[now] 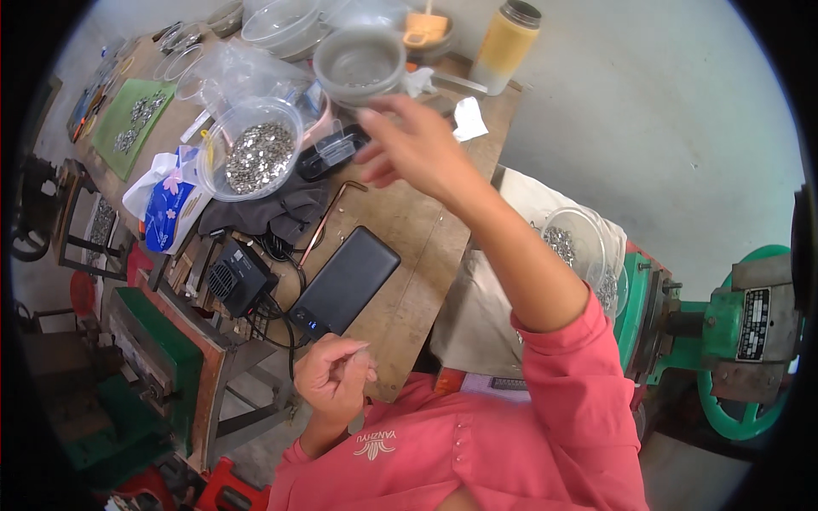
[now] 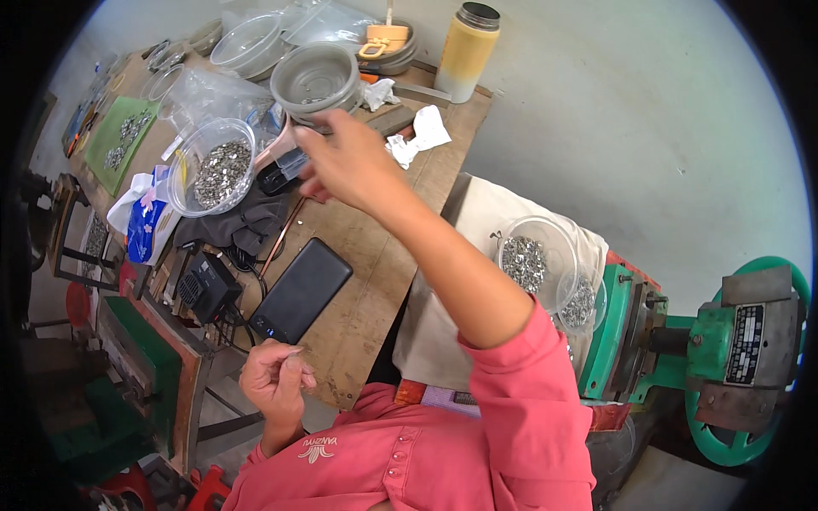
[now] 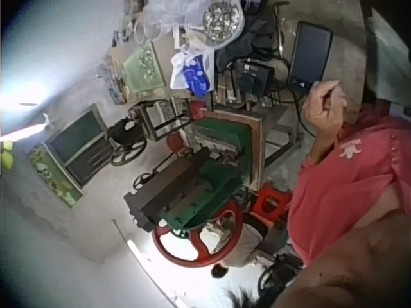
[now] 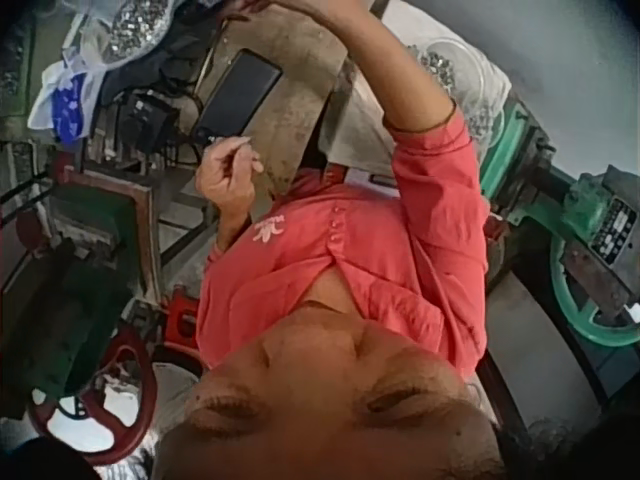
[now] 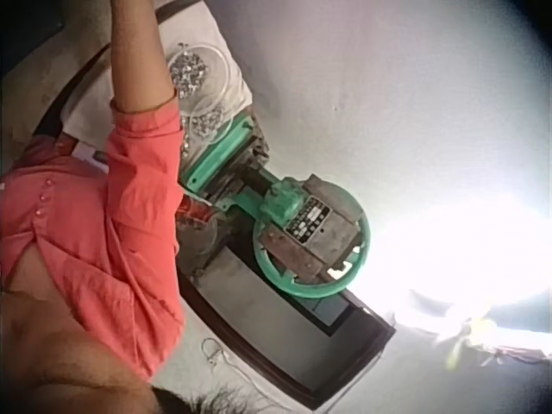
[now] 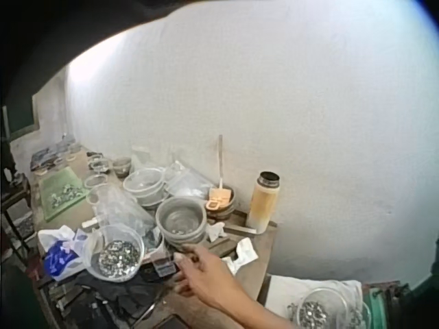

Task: The person places small metal pieces into a metal strip and uses a green press machine to secure them. They repeatedly pick up pieces from a container, position them in the strip, and operate the press by turning a wheel. The person also moves a container of metal pieces on the table during the process.

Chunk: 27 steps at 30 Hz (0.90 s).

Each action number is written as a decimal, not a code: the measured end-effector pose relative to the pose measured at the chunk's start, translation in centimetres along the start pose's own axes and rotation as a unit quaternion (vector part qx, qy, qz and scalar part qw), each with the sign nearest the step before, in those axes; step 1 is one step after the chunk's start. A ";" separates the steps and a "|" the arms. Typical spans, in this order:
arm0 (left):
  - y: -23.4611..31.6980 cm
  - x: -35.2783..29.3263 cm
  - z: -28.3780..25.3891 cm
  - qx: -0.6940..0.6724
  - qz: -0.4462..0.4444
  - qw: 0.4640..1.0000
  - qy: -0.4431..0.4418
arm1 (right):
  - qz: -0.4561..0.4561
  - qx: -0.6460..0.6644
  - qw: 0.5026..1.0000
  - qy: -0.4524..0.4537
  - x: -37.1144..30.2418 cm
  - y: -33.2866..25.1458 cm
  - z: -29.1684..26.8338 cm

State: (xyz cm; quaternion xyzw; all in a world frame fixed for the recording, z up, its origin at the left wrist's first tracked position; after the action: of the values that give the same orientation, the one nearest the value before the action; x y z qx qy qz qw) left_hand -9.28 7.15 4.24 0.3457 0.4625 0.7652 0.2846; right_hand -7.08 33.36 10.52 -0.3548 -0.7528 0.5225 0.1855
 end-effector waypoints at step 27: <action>-6.2 -4.3 11.2 -0.013 -0.275 0.881 -0.384 | 0.224 0.131 0.954 0.152 -40.2 10.7 0.8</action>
State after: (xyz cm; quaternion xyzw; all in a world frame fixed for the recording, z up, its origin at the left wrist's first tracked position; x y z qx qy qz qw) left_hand 2.89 12.17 1.24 0.4676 0.3830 0.4693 0.6437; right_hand 23.30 5.73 4.05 -0.5620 -0.5422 0.5843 0.2206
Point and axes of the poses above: each hand's wrist, its own x-axis towards the middle knuckle, its own z-axis out of the palm, y = z × x, the point moved 1 cm from there along x, towards the middle knuckle, and after that the axes turned 15 degrees about -x, right-handed, at the moved point
